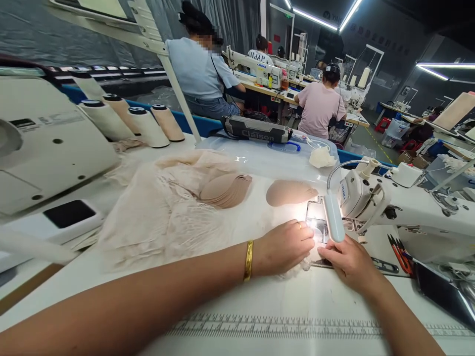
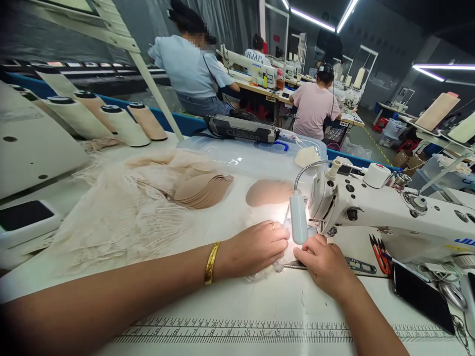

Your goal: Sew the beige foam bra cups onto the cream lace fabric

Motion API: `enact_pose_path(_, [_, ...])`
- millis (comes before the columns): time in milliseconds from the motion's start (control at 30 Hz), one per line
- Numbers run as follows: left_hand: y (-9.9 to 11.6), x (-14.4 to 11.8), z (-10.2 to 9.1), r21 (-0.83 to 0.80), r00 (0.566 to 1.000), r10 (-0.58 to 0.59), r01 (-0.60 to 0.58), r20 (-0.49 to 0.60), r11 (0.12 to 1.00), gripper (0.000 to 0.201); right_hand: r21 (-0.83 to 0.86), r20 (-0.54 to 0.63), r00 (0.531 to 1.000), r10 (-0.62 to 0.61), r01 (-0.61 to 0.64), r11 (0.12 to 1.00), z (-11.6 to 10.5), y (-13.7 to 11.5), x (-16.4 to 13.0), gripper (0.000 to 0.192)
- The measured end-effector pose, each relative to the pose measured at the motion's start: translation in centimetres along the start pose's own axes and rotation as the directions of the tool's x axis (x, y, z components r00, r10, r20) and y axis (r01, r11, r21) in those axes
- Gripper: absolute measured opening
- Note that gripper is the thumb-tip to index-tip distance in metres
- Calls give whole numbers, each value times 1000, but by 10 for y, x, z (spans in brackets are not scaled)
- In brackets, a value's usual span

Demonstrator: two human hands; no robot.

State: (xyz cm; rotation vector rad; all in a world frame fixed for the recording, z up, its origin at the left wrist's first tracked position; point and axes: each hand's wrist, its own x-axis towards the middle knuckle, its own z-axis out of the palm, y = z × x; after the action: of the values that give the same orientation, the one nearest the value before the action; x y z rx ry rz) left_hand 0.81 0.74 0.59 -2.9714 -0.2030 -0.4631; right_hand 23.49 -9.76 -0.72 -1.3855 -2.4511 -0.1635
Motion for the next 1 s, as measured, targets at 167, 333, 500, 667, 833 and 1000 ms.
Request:
enact_pose_path(167, [-1, 1, 4, -7, 999, -12, 12, -34, 1000, 19, 78, -32, 999, 1, 1, 997, 0, 3, 0, 35])
enact_pose_path(333, [1, 2, 6, -61, 997, -81, 81, -1, 995, 15, 118, -29, 1000, -10, 13, 993, 0, 3, 0, 35])
enact_pose_path(500, [0, 0, 12, -127, 992, -105, 96, -67, 987, 17, 136, -17, 1000, 4, -2, 991, 0, 3, 0, 34])
enact_pose_path(667, [-7, 5, 21, -165, 985, -39, 11, -170, 986, 23, 93, -43, 997, 61, -57, 994, 3, 4, -1, 27])
enact_pose_path(833, [-16, 16, 27, -228, 986, 11, -50, -168, 972, 18, 22, -43, 990, 135, -134, 991, 6, 5, 0, 24])
enact_pose_path(1000, [-27, 24, 31, -259, 988, 42, -80, -147, 963, 17, 19, -38, 980, 195, -194, 981, 8, 7, -1, 21])
